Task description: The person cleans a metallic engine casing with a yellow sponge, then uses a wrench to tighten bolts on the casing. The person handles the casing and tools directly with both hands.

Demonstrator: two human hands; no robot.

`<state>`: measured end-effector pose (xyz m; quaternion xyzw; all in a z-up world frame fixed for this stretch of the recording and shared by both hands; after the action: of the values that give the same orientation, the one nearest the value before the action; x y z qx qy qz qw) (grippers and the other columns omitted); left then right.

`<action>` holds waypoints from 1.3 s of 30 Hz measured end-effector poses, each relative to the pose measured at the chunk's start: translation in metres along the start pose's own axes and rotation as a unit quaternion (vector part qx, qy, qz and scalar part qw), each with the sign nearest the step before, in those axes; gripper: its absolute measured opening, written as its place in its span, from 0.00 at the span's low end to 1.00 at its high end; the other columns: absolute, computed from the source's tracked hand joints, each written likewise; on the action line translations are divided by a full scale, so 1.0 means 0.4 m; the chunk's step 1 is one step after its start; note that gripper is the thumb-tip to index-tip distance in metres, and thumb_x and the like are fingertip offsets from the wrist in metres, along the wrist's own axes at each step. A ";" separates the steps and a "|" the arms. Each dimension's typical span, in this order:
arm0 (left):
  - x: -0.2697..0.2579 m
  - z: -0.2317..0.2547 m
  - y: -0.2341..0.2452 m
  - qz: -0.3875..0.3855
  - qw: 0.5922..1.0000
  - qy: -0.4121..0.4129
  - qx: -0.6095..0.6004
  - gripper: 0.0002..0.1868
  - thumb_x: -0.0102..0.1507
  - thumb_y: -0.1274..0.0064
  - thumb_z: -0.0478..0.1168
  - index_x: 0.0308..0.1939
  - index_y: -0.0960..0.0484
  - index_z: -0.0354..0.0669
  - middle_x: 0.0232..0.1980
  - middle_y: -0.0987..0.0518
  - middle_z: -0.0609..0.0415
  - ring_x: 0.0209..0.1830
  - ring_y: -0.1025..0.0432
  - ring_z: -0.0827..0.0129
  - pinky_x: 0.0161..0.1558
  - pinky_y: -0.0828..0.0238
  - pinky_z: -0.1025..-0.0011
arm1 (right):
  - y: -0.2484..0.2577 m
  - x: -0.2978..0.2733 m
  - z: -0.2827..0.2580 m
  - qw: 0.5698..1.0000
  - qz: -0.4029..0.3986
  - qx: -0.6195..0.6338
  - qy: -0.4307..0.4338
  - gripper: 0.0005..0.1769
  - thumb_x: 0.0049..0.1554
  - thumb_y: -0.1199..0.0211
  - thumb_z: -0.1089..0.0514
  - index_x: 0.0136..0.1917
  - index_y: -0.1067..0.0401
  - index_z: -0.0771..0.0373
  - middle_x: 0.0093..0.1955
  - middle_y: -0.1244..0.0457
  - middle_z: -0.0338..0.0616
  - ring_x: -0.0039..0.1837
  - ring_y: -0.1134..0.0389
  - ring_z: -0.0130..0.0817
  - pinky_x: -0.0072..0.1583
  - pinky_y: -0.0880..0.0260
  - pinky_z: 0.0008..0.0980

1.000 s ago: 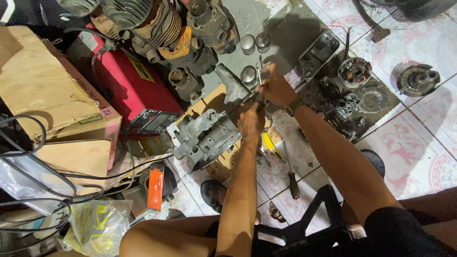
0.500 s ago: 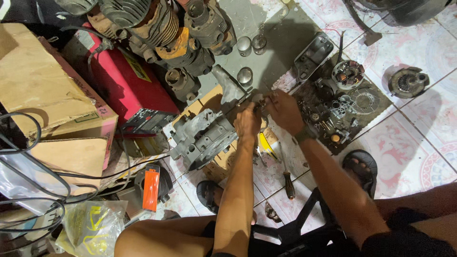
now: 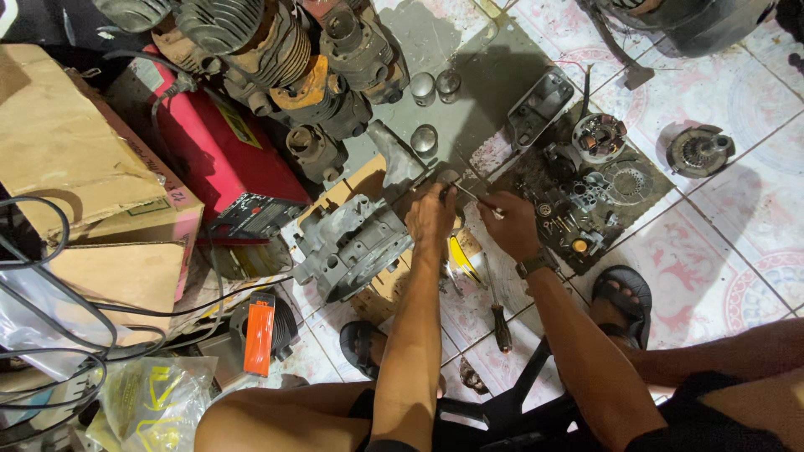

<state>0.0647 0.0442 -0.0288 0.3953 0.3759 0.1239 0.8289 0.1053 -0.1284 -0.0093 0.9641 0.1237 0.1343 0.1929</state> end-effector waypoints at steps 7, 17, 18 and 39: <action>-0.054 0.034 0.042 0.009 0.998 -0.001 -0.060 0.14 0.65 0.60 0.52 0.50 0.24 0.58 0.47 0.20 0.54 0.51 0.25 0.59 0.54 0.32 0.59 | -0.069 0.002 0.134 0.999 -0.046 -0.005 -0.020 0.05 0.55 0.36 0.62 0.44 0.26 0.65 0.38 0.34 0.52 0.41 0.31 0.48 0.39 0.31 0.46; -0.002 0.007 0.000 0.030 0.999 -0.010 0.017 0.14 0.62 0.57 0.57 0.44 0.26 0.60 0.41 0.18 0.58 0.48 0.24 0.60 0.52 0.30 0.58 | -0.156 0.131 0.096 0.978 -0.154 -0.137 0.017 0.07 0.55 0.41 0.62 0.43 0.24 0.67 0.42 0.35 0.59 0.46 0.32 0.55 0.46 0.29 0.49; -0.005 0.009 0.001 0.032 0.999 -0.007 0.013 0.13 0.62 0.57 0.56 0.45 0.26 0.59 0.42 0.18 0.57 0.48 0.24 0.59 0.52 0.30 0.57 | -0.146 0.146 0.067 0.976 -0.144 -0.161 0.040 0.08 0.55 0.41 0.61 0.44 0.24 0.68 0.44 0.36 0.60 0.47 0.33 0.56 0.47 0.29 0.49; 0.021 -0.007 -0.059 0.013 0.999 -0.034 0.019 0.12 0.62 0.60 0.56 0.49 0.29 0.71 0.42 0.18 0.56 0.47 0.24 0.58 0.49 0.29 0.58 | -0.160 0.251 -0.011 0.987 -0.147 0.056 0.019 0.10 0.57 0.43 0.62 0.51 0.39 0.67 0.37 0.35 0.58 0.41 0.31 0.52 0.40 0.30 0.49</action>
<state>0.0665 0.0344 -0.0521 0.4196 0.3447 0.1142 0.8319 0.1856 -0.0404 -0.0103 0.9417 0.2755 0.1160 0.1541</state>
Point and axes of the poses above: each hand's wrist, its own x-axis towards the middle knuckle, its own y-axis out of the back of the hand, z = x × y, the point moved 9 cm from there along x, towards the middle knuckle
